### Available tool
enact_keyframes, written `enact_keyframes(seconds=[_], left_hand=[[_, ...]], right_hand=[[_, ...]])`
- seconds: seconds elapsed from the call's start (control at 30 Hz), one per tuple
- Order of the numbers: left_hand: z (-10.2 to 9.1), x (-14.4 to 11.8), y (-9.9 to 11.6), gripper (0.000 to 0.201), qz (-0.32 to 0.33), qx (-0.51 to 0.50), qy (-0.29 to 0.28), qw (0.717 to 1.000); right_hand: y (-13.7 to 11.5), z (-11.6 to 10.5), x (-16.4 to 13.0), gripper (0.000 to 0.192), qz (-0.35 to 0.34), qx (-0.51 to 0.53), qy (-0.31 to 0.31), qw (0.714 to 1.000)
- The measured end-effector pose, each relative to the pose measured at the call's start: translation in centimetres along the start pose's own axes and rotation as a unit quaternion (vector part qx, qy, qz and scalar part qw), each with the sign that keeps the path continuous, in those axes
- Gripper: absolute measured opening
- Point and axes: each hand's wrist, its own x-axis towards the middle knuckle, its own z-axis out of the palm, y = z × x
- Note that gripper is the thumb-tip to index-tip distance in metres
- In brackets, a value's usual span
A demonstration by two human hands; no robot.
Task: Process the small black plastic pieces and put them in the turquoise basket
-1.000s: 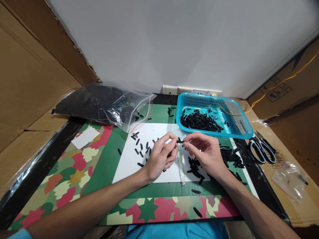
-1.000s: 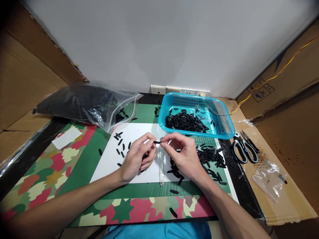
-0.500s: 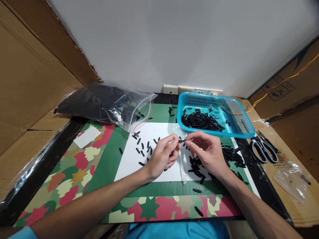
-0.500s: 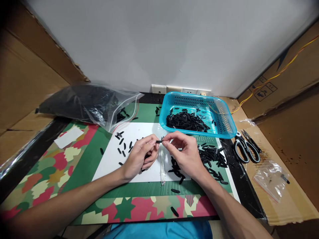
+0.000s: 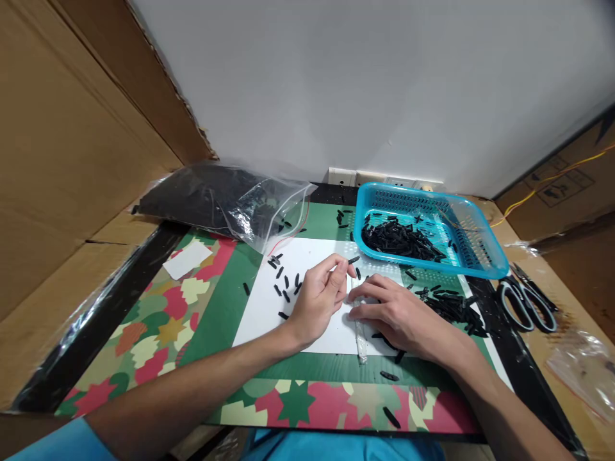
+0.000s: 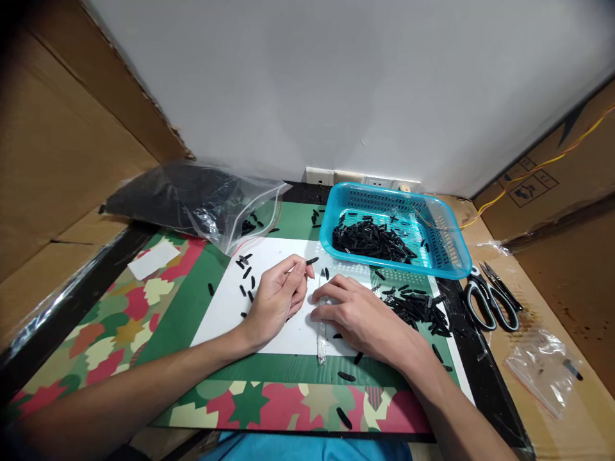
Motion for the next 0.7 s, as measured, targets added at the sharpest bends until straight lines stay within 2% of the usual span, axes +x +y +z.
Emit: enact_keyframes(seconds=[0.27,0.5,0.6,0.7], left_hand=[[-0.2,0.0,-0.4,0.037,0.012,0.047,0.005,0.999],[-0.2,0.2,-0.1,0.04,0.005,0.044,0.011,0.999],[-0.2,0.4,-0.1,0.043,-0.013,0.026,0.021,0.999],[-0.4,0.6,-0.1,0.048,-0.033,0.012,0.03,0.999]], right_hand=[[-1.3,-1.0,-0.1,0.004,0.03,0.044,-0.078,0.996],[-1.8,-0.7,0.5,0.014,0.028,0.056,-0.119,0.991],[-2.0,-0.5,0.5,0.01,0.022,0.078,-0.088,0.993],[-1.9,-0.3,0.1,0.008,0.021,0.165,0.021,0.986]])
